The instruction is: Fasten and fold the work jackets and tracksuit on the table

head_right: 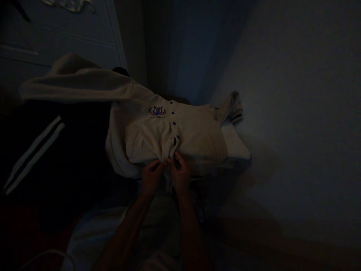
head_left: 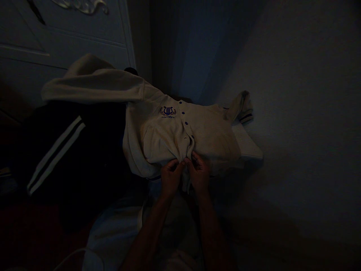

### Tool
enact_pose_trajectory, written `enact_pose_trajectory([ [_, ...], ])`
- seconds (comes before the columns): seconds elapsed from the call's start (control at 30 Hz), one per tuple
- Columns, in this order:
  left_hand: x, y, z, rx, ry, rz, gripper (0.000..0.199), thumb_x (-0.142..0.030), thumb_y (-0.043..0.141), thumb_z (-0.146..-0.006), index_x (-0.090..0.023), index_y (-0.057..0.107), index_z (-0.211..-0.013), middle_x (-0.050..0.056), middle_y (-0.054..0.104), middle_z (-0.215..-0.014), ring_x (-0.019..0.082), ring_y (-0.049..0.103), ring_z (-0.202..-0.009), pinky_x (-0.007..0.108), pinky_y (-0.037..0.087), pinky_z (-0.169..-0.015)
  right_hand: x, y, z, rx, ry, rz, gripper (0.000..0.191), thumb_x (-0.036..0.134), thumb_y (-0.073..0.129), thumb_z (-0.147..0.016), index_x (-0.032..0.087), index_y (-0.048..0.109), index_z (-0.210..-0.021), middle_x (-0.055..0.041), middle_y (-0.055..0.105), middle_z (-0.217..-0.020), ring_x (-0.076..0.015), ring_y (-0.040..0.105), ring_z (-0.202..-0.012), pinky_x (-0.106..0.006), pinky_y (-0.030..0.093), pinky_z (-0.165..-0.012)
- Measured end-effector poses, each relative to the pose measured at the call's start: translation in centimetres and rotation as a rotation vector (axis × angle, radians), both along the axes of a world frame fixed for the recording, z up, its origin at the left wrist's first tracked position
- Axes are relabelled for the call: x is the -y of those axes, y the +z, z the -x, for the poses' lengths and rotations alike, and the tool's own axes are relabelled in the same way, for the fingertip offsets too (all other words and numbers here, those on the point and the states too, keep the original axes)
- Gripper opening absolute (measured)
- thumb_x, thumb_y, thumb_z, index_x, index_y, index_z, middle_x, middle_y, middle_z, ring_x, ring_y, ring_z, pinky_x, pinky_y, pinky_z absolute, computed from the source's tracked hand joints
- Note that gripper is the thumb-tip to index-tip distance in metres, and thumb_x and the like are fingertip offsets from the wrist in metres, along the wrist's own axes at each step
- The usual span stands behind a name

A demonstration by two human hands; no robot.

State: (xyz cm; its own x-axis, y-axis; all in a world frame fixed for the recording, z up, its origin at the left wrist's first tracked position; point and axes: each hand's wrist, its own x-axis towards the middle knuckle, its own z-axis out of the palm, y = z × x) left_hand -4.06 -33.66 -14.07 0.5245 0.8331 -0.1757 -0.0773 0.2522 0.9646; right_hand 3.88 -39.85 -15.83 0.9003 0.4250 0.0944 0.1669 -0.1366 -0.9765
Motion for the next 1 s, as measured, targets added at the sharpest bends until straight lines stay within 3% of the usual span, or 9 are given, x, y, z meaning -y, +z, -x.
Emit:
enact_pose_trajectory([
  [0.2, 0.5, 0.1, -0.2, 0.003, 0.000, -0.014, 0.026, -0.036, 0.068, -0.071, -0.016, 0.059, -0.058, -0.004, 0.050, -0.055, 0.009, 0.044, -0.054, 0.019, 0.036, -0.053, 0.1, -0.8, 0.8, 0.091, -0.071, 0.021, 0.046, 0.048, 0.062, -0.082, 0.013, 0.069, -0.111, -0.0109, 0.069, -0.111, -0.0203, 0.065, -0.102, -0.034, 0.050, -0.094],
  [0.37, 0.5, 0.2, -0.5, 0.025, 0.011, 0.055, 0.025, -0.038, 0.070, -0.068, -0.015, 0.061, -0.062, -0.003, 0.054, -0.058, 0.009, 0.047, -0.057, 0.019, 0.038, -0.055, -0.2, -0.9, 1.1, 0.121, -0.126, 0.011, 0.040, 0.048, 0.062, -0.082, 0.014, 0.071, -0.103, -0.0099, 0.071, -0.102, -0.0188, 0.066, -0.094, -0.031, 0.051, -0.087],
  [0.57, -0.2, -1.5, 0.4, -0.063, -0.005, 0.118, 0.035, -0.048, 0.073, -0.061, -0.016, 0.060, -0.062, -0.003, 0.056, -0.056, 0.011, 0.049, -0.054, 0.021, 0.038, -0.054, 0.6, -0.7, 0.0, -0.067, -0.047, 0.018, 0.047, 0.052, 0.072, -0.071, 0.012, 0.071, -0.096, -0.0099, 0.072, -0.091, -0.0186, 0.067, -0.080, -0.029, 0.054, -0.074],
  [0.67, -0.6, -1.8, 1.7, -0.283, -0.115, -0.077, 0.043, -0.057, 0.067, -0.068, -0.017, 0.057, -0.055, -0.001, 0.054, -0.051, 0.013, 0.049, -0.051, 0.023, 0.033, -0.052, 0.9, 0.2, -1.4, -0.105, 0.017, 0.043, 0.054, 0.056, 0.065, -0.076, 0.012, 0.068, -0.107, -0.0118, 0.071, -0.098, -0.0195, 0.067, -0.084, -0.029, 0.053, -0.074],
  [0.8, -1.5, 0.3, 3.1, -0.667, -0.190, -0.467, 0.053, -0.061, 0.050, -0.085, -0.018, 0.058, -0.054, 0.002, 0.056, -0.052, 0.015, 0.051, -0.052, 0.027, 0.025, -0.052, -0.4, 2.2, -3.4, 0.094, 0.058, 0.187, 0.055, 0.056, 0.063, -0.078, 0.014, 0.065, -0.112, -0.0087, 0.070, -0.091, -0.0180, 0.065, -0.078, -0.026, 0.050, -0.068],
  [0.9, -3.0, 2.4, 2.5, -0.650, -0.117, -0.764, 0.040, -0.046, 0.047, -0.093, -0.017, 0.065, -0.072, 0.006, 0.065, -0.070, 0.018, 0.058, -0.065, 0.028, 0.036, -0.061, -2.3, 3.5, -4.8, 0.334, 0.091, 0.327, 0.051, 0.051, 0.064, -0.079, 0.016, 0.064, -0.116, -0.0077, 0.069, -0.094, -0.0168, 0.063, -0.077, -0.027, 0.048, -0.070],
  [1.0, -5.2, 3.4, 0.5, -0.504, -0.169, -1.097, 0.025, -0.027, 0.048, -0.093, -0.014, 0.066, -0.105, 0.012, 0.068, -0.103, 0.022, 0.060, -0.096, 0.031, 0.043, -0.083, -4.0, 4.1, -6.3, 0.561, 0.141, 0.499, 0.033, 0.039, 0.064, -0.079, 0.015, 0.069, -0.100, -0.0099, 0.068, -0.092, -0.0185, 0.061, -0.081, -0.027, 0.046, -0.075],
])
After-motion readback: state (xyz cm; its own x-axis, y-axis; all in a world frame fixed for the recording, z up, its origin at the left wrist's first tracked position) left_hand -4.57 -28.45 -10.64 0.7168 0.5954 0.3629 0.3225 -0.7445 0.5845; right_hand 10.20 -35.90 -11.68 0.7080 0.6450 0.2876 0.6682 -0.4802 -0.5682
